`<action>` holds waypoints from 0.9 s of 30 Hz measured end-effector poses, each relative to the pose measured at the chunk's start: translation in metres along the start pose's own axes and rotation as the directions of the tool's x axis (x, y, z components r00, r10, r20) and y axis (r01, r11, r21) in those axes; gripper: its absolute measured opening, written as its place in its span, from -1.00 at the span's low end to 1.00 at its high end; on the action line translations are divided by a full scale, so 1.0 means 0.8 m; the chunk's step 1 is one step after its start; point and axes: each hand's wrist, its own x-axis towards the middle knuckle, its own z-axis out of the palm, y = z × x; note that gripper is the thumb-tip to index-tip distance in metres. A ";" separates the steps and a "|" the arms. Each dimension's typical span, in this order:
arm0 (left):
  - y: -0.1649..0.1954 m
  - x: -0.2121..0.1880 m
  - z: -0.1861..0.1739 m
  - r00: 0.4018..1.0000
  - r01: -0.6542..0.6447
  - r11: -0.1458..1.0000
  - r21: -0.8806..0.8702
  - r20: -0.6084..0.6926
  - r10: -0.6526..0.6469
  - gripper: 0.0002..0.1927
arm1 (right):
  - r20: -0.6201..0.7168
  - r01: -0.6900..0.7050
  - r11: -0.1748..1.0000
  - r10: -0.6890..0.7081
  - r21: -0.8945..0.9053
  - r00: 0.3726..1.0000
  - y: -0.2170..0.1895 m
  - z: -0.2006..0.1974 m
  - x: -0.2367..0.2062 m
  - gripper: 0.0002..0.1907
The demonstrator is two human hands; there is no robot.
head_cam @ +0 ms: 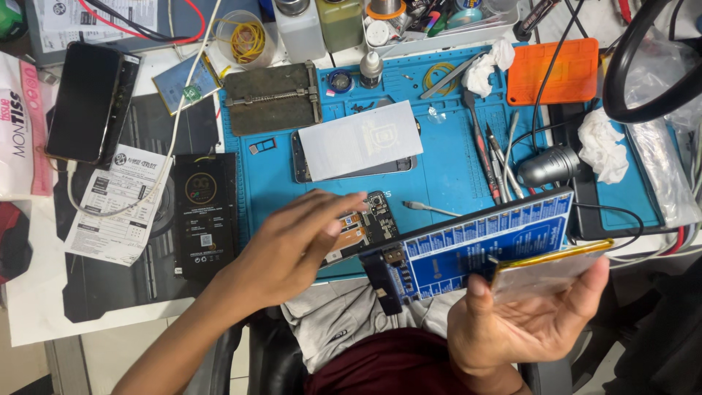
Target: The person tests a disassembled phone's battery with multimeter probes, then handles the opened phone chassis, a new battery, and the screen assembly, peeling protective film and aligning the battery and screen parts while working over a repair mat.
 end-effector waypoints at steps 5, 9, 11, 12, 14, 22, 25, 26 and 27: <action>0.049 0.014 -0.018 0.993 -0.120 0.872 -0.474 -0.047 0.111 -0.54 | 0.041 -0.037 0.999 0.038 -0.015 0.998 0.000 0.000 -0.014 -0.01; 0.076 0.022 -0.002 0.997 -0.069 0.956 -0.285 -0.038 0.061 -0.51 | 0.137 -0.004 0.994 0.019 -0.112 0.990 0.004 -0.006 -0.022 -0.04; 0.079 0.021 0.008 0.977 -0.188 0.947 -0.262 -0.149 0.153 -0.60 | 0.168 0.029 0.990 -0.005 -0.137 0.986 0.007 -0.009 -0.022 -0.06; 0.078 0.019 0.010 0.969 -0.213 0.949 -0.234 -0.178 0.174 -0.61 | 0.173 0.037 0.988 -0.011 -0.150 0.985 0.008 -0.010 -0.022 -0.06; 0.076 0.014 0.013 0.953 -0.249 0.950 -0.189 -0.224 0.205 -0.63 | 0.180 0.046 0.981 -0.012 -0.188 0.984 0.011 -0.011 -0.021 -0.06; 0.076 0.013 0.013 0.965 -0.201 0.952 -0.230 -0.214 0.152 -0.60 | 0.203 -0.007 0.988 0.039 -0.155 0.978 0.003 -0.012 -0.021 -0.02; 0.076 0.014 0.012 0.973 -0.164 0.944 -0.287 -0.202 0.107 -0.61 | 0.213 0.014 0.973 0.036 -0.232 0.976 -0.002 -0.014 -0.020 -0.01; 0.076 0.014 0.012 0.975 -0.156 0.940 -0.303 -0.202 0.096 -0.61 | 0.220 0.033 0.960 0.030 -0.278 0.975 -0.004 -0.015 -0.019 0.01; 0.076 0.014 0.012 0.973 -0.168 0.940 -0.297 -0.206 0.109 -0.61 | 0.222 0.035 0.956 0.032 -0.292 0.975 -0.005 -0.015 -0.019 0.01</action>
